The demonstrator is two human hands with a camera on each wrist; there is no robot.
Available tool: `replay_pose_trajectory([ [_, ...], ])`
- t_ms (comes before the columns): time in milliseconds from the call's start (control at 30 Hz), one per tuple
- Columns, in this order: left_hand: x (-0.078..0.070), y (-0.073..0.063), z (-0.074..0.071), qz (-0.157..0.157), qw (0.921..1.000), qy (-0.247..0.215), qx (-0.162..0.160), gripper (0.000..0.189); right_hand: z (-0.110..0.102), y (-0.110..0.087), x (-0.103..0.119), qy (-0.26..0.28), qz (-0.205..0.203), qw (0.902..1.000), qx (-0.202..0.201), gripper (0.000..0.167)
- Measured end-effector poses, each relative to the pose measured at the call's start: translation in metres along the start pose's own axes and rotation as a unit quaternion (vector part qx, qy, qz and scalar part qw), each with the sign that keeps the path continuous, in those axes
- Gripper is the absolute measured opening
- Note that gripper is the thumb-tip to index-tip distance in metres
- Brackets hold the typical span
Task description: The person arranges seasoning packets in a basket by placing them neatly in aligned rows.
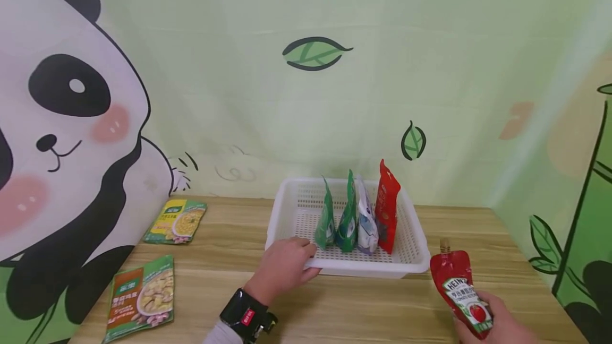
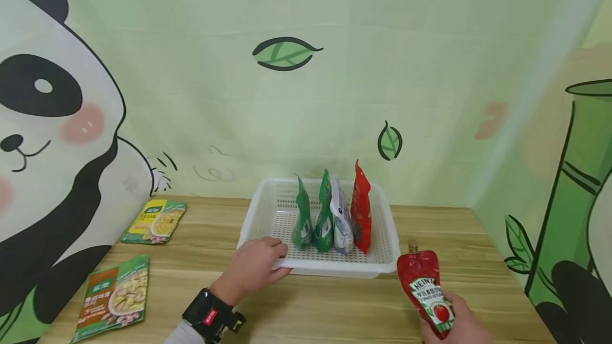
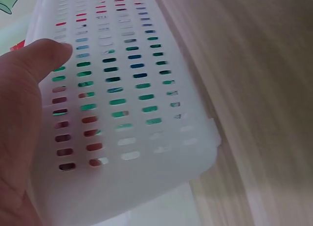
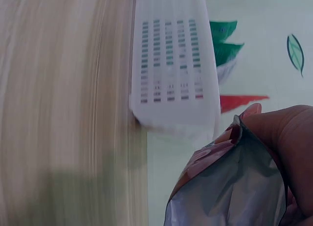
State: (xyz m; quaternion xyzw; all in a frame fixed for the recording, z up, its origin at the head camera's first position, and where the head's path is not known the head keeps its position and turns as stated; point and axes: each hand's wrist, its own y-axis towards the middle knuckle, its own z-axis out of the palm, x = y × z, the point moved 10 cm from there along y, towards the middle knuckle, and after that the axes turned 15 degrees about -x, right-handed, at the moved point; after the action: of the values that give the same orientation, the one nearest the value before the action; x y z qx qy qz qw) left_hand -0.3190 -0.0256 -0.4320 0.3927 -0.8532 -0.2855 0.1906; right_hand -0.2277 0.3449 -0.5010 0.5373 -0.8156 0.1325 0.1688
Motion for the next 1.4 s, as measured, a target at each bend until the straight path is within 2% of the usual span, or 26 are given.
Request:
replay_pose_trajectory([
  [133,0.0,0.001,-0.001,-0.004,0.9999,-0.007,0.01,0.033,0.002,-0.005,0.03,0.012,-0.028,0.9995,-0.002,0.109],
  [500,-0.012,0.008,-0.012,-0.024,0.9967,-0.077,-0.009,0.047,-0.008,-0.026,0.101,0.074,-0.102,0.9898,-0.066,0.086],
  [633,-0.02,0.012,-0.02,-0.054,0.9886,-0.137,-0.029,0.049,-0.006,-0.03,0.115,0.098,-0.113,0.9867,-0.064,0.085],
  [733,-0.026,0.014,-0.025,-0.087,0.9773,-0.187,-0.047,0.046,-0.002,-0.033,0.122,0.114,-0.102,0.9871,-0.047,0.086],
  [833,-0.033,0.017,-0.028,-0.121,0.9601,-0.246,-0.055,0.042,0.001,-0.036,0.129,0.127,-0.099,0.9861,-0.04,0.087],
  [900,-0.037,0.019,-0.028,-0.147,0.9429,-0.295,-0.05,0.041,0.002,-0.039,0.135,0.133,-0.102,0.9851,-0.042,0.087],
  [967,-0.041,0.021,-0.025,-0.176,0.9197,-0.349,-0.043,0.039,0.002,-0.041,0.14,0.136,-0.107,0.9835,-0.052,0.085],
  [1067,-0.046,0.023,-0.022,-0.224,0.8772,-0.422,-0.045,0.039,0.001,-0.045,0.148,0.147,-0.118,0.9795,-0.069,0.082],
  [1133,-0.048,0.025,-0.022,-0.26,0.8493,-0.456,-0.055,0.038,0.001,-0.047,0.153,0.156,-0.122,0.9774,-0.075,0.08],
  [1200,-0.048,0.026,-0.024,-0.29,0.8274,-0.475,-0.072,0.038,0.002,-0.049,0.158,0.163,-0.128,0.975,-0.079,0.078],
  [1267,-0.048,0.027,-0.027,-0.318,0.8133,-0.48,-0.084,0.037,0.003,-0.05,0.161,0.168,-0.129,0.9741,-0.078,0.078],
  [1333,-0.047,0.027,-0.031,-0.336,0.805,-0.479,-0.097,0.034,0.004,-0.051,0.165,0.175,-0.129,0.973,-0.078,0.078],
  [1400,-0.047,0.028,-0.036,-0.345,0.8016,-0.476,-0.112,0.031,0.005,-0.052,0.167,0.178,-0.13,0.9719,-0.082,0.078],
])
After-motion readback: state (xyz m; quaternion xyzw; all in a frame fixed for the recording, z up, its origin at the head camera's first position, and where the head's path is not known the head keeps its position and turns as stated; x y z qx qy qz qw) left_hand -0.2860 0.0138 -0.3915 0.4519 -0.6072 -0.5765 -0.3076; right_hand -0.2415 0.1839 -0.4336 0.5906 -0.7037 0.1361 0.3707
